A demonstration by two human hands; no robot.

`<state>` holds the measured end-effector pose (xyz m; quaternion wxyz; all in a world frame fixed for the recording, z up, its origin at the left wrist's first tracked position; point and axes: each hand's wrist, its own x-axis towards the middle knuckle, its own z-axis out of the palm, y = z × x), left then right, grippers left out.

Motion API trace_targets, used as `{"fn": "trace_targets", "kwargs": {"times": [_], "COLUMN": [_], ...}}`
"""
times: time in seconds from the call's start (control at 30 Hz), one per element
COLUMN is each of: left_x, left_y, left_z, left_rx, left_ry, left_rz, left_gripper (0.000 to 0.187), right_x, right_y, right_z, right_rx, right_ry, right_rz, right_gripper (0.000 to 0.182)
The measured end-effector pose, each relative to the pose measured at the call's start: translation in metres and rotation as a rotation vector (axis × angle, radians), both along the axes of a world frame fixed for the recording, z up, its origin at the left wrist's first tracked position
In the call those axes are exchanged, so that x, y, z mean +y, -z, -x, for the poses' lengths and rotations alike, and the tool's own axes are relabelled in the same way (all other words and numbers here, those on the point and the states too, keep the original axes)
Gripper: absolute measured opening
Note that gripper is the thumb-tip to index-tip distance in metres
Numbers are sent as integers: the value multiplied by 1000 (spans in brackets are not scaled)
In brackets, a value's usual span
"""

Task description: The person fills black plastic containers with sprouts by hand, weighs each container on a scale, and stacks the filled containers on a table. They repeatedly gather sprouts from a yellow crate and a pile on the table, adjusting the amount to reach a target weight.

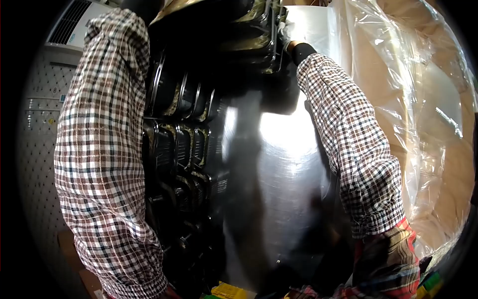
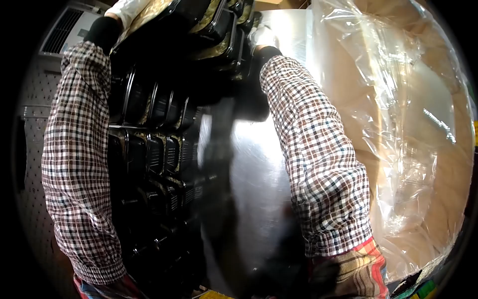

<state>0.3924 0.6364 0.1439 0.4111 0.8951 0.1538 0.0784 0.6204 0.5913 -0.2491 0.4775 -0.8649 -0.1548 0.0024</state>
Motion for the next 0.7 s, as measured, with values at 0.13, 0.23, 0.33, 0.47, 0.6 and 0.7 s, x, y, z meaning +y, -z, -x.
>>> {"fn": "trace_targets", "kwargs": {"times": [0.13,0.23,0.33,0.47,0.6,0.7], "left_x": [3,-4,5,17,43,72], "left_y": [7,8,7,9,11,21], "left_z": [-6,0,1,-1,-2,-7], "left_rx": [-31,9,-28,-42,-63,-79], "left_ry": [46,2,14,11,14,36], "left_rz": [-46,-15,-59,-148,-292,-464], "left_gripper": [42,40,40,39,38,38], "right_x": [-48,-53,-50,-37,-38,-50], "right_y": [-97,-93,-82,-67,-92,-59], "right_z": [74,80,93,107,153,170], "right_rx": [50,58,31,171,164,253], "right_ry": [-167,-107,88,153,161,215], "right_rz": [317,254,-55,-490,-531,-471], "right_gripper": [36,42,48,56,54,49]}}
